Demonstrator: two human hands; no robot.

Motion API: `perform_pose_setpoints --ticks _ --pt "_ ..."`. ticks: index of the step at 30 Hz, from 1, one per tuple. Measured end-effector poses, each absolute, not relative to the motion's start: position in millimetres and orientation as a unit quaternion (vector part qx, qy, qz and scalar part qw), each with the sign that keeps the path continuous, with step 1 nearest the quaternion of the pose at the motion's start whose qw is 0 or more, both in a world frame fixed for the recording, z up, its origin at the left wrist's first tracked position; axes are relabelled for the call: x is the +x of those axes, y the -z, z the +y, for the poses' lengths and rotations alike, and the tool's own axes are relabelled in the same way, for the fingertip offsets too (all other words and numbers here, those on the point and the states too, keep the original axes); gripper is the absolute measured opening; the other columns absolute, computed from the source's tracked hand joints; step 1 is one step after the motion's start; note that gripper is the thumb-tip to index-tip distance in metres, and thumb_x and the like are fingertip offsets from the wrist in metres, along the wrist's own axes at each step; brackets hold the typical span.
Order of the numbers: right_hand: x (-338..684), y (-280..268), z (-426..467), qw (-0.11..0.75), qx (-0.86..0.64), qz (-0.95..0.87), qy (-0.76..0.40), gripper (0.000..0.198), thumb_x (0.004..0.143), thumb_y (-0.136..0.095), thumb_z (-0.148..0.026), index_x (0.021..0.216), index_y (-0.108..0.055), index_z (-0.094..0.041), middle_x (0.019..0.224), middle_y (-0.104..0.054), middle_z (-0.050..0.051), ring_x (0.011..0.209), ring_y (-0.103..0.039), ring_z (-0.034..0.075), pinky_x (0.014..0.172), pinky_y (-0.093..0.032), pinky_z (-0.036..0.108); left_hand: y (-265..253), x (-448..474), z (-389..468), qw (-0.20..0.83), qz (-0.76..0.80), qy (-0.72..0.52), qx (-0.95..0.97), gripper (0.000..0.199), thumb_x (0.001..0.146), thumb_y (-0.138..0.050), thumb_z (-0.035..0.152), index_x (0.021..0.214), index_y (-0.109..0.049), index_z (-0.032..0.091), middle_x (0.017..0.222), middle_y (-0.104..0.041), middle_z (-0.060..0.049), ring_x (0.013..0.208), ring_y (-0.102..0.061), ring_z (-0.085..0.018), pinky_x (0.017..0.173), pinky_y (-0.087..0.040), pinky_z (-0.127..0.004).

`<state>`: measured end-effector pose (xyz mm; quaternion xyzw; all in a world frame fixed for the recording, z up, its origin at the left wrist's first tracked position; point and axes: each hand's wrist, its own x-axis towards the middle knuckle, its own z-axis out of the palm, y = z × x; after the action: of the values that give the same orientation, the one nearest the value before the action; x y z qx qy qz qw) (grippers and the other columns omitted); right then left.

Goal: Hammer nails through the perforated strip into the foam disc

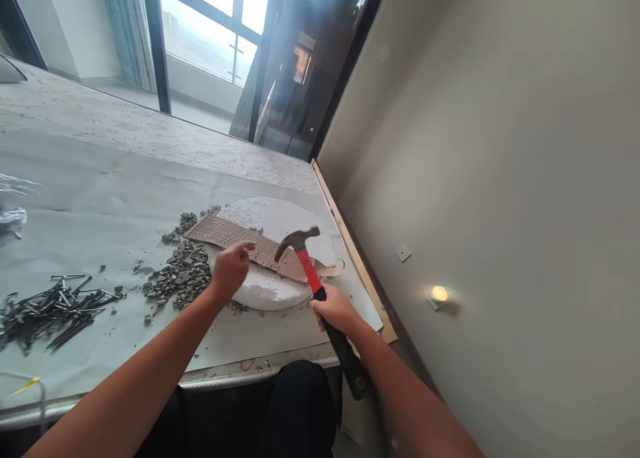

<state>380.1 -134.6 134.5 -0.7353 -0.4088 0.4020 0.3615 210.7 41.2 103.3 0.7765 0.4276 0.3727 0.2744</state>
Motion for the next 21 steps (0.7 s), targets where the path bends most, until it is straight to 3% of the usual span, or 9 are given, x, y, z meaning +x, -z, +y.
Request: perform_pose_setpoints --ticks 2,5,11,14,17,21 --pt "381 -141 -140 0.28 -0.718 -0.494 -0.402 0.009 0.062 -0.049 -0.016 0.066 -0.042 -0.02 0.042 -0.045 -0.009 0.033 -0.044 0.008 0.036 -0.036 0.019 -127 192 42 0.318 0.44 -0.475 0.693 0.029 0.086 -0.038 0.018 0.1 -0.063 0.016 0.092 -0.07 -0.007 0.044 -0.049 -0.008 0.044 -0.038 -0.022" --pt "370 -141 -131 0.155 -0.669 -0.606 -0.401 0.009 0.059 -0.049 -0.015 0.066 -0.046 -0.019 0.045 -0.044 -0.008 0.038 -0.047 0.009 0.038 -0.033 0.018 -158 174 27 0.345 0.413 -0.549 0.64 0.026 0.086 -0.041 0.024 0.098 -0.062 0.018 0.087 -0.069 -0.003 0.036 -0.034 -0.004 0.039 -0.029 -0.02" --pt "336 -111 -78 -0.085 -0.53 -0.77 -0.344 0.011 0.06 -0.057 -0.023 0.069 -0.055 -0.017 0.051 -0.052 -0.006 0.051 -0.05 0.01 0.046 -0.034 0.019 -164 166 -4 0.329 0.381 -0.501 0.704 0.024 0.085 -0.042 0.028 0.093 -0.063 0.02 0.08 -0.069 0.0 0.04 -0.038 -0.006 0.042 -0.032 -0.019" --pt "331 -92 -56 -0.142 -0.499 -0.789 -0.328 0.017 0.063 -0.057 -0.028 0.075 -0.061 -0.017 0.055 -0.057 -0.004 0.054 -0.052 0.011 0.049 -0.036 0.021 -144 166 2 0.29 0.386 -0.451 0.751 0.024 0.084 -0.041 0.026 0.09 -0.063 0.02 0.081 -0.07 0.0 0.047 -0.049 -0.009 0.05 -0.039 -0.021" --pt "338 -75 -44 -0.176 -0.499 -0.798 -0.288 0.024 0.065 -0.058 -0.031 0.081 -0.066 -0.016 0.063 -0.063 -0.001 0.059 -0.056 0.013 0.052 -0.038 0.022 -122 170 13 0.247 0.373 -0.39 0.805 0.027 0.081 -0.038 0.019 0.085 -0.065 0.02 0.085 -0.071 -0.001 0.07 -0.062 -0.014 0.066 -0.045 -0.023" --pt "346 -55 -51 -0.166 -0.52 -0.809 -0.217 0.039 0.069 -0.059 -0.036 0.101 -0.066 -0.016 0.086 -0.069 0.006 0.072 -0.061 0.018 0.056 -0.041 0.024 -105 184 18 0.228 0.376 -0.269 0.857 0.033 0.081 -0.035 0.016 0.092 -0.065 0.019 0.091 -0.071 -0.004 0.083 -0.064 -0.018 0.072 -0.047 -0.027"
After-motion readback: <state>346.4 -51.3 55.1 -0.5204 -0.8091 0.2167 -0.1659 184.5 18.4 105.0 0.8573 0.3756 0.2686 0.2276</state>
